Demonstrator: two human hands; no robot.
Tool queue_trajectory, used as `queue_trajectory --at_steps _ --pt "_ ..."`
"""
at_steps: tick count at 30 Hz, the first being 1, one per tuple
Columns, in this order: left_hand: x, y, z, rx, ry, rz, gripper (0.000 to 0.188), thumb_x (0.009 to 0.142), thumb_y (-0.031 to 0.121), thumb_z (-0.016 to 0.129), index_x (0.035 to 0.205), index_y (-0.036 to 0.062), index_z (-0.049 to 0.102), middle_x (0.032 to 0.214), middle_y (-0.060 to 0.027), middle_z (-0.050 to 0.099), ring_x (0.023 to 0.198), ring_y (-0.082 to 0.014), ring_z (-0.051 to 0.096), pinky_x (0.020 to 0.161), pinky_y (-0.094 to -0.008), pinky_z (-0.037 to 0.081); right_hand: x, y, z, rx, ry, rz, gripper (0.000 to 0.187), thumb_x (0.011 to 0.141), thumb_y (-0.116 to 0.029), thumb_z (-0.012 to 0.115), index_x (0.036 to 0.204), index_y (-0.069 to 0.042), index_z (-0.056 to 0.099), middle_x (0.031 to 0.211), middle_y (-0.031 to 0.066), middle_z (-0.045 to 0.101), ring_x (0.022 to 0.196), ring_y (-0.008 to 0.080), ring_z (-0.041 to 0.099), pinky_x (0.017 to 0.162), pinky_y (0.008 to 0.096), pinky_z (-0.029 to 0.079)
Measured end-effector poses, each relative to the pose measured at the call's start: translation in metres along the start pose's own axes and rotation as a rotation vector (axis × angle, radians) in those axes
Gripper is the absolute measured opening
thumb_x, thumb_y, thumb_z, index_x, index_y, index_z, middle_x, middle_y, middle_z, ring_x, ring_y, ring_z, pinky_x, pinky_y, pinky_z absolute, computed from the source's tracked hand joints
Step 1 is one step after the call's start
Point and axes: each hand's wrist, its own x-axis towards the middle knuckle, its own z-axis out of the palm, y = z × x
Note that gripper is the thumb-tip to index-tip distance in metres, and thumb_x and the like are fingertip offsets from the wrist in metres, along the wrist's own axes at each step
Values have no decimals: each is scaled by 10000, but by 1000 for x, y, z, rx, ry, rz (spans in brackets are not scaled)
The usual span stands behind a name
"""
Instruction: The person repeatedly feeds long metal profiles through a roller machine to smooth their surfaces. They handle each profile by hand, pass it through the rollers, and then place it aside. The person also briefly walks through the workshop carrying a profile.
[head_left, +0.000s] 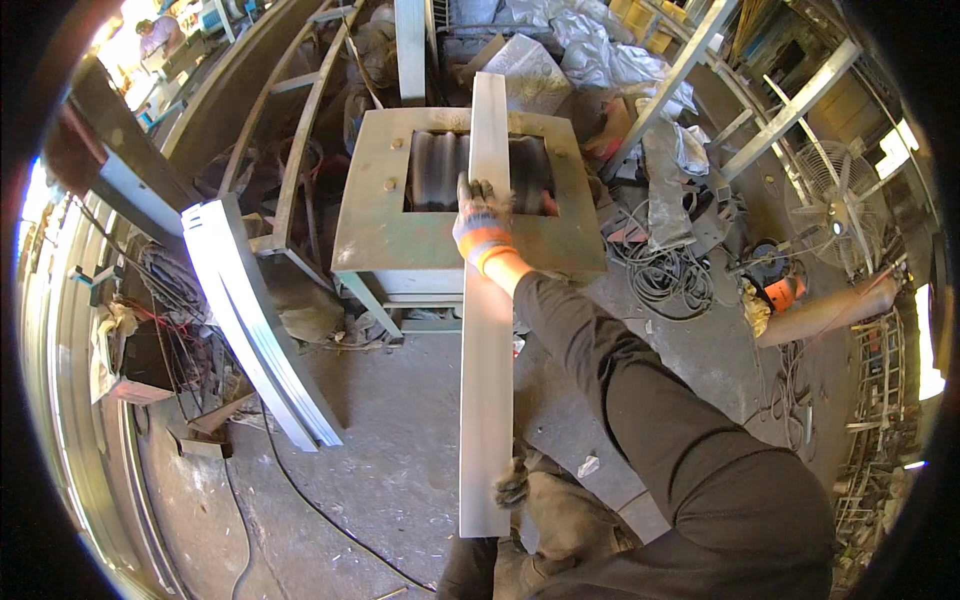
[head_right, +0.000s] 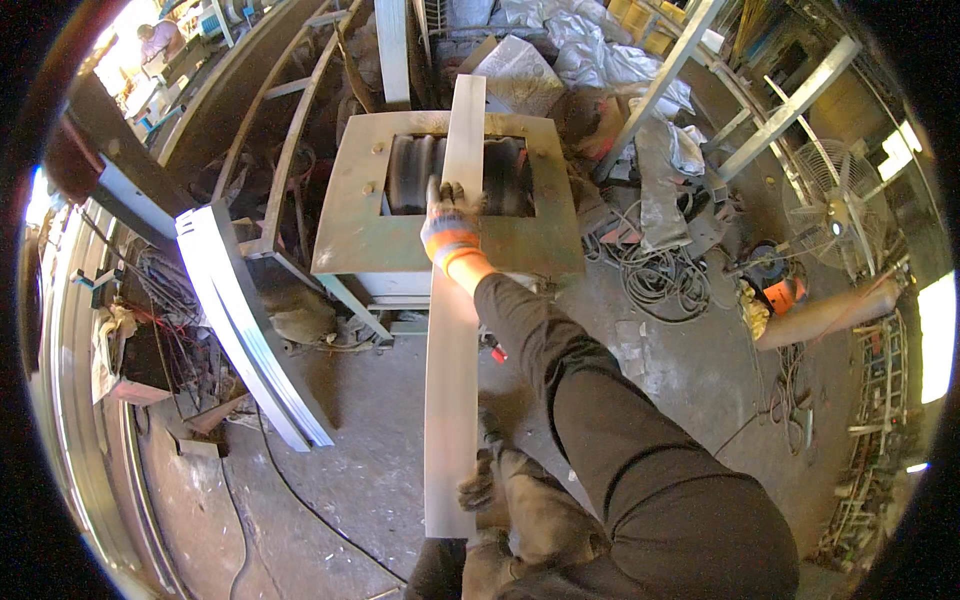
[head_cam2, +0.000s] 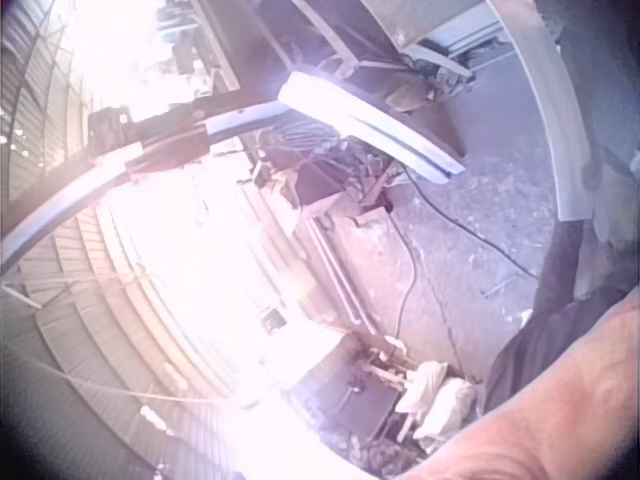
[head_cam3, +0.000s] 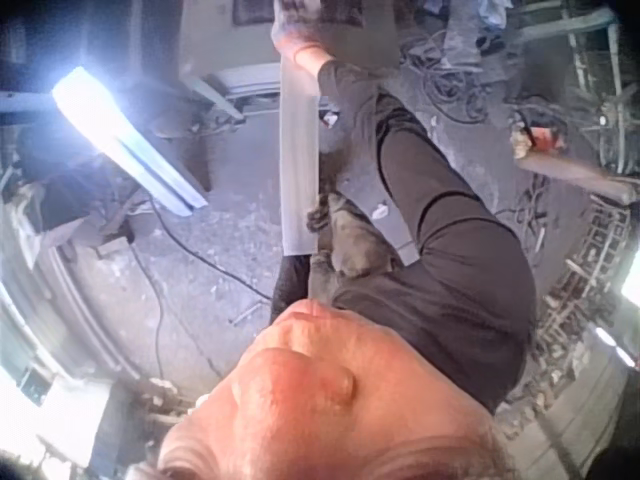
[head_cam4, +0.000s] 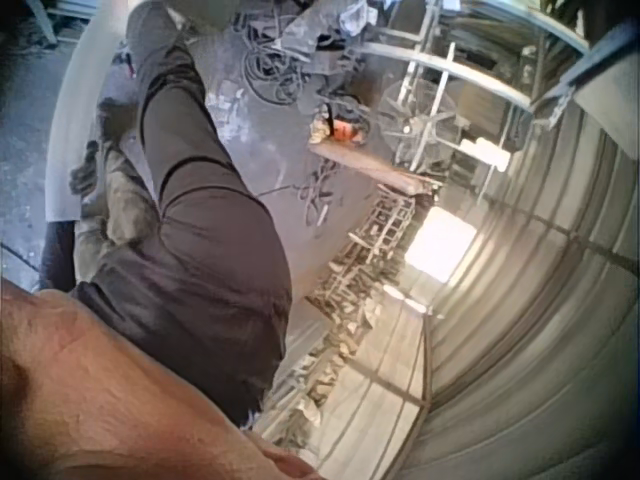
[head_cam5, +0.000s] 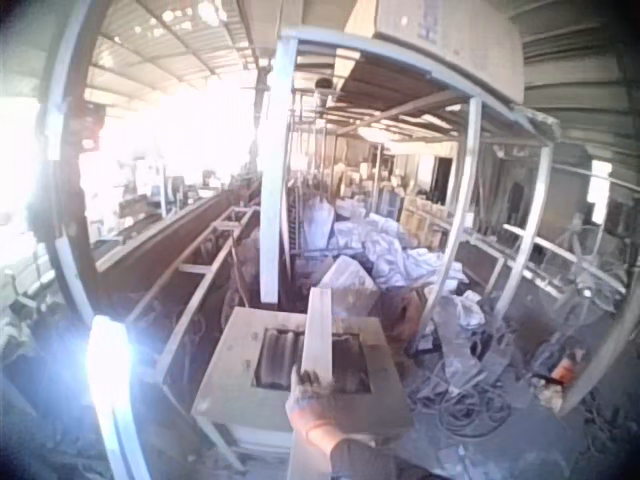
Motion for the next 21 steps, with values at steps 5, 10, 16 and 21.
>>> queue_trajectory --at_steps 5,10,16,21 --pt "-120 -103 -41 -200 -402 -116 573 1174 478 561 1529 28 553 872 -89 752 686 -215 751 631 -364 660 -172 -49 -24 -25 35 1 707 1058 -263 551 1742 -125 444 1743 113 558 1632 305 488 1271 804 267" --pt "-333 -204 -36 85 205 134 592 1174 508 552 1514 24 564 908 -100 772 742 -229 766 679 -374 669 -338 -107 -55 90 68 -16 681 1036 -339 608 1683 -137 539 1708 141 589 1641 307 467 1289 781 255" --pt "-495 -291 5 354 904 327 618 1174 545 542 1496 19 577 952 -114 796 808 -247 785 736 -387 679 -498 -124 -82 1207 -208 612 865 887 -330 992 1563 -10 557 1435 213 731 1256 323 746 1018 424 629" --pt "-496 -330 98 709 985 294 746 1149 656 545 1518 11 611 1216 -149 812 1043 -296 797 899 -450 674 -562 -154 -76 1679 -206 725 778 892 -151 966 1552 -56 565 1283 92 748 1099 202 739 916 367 626"
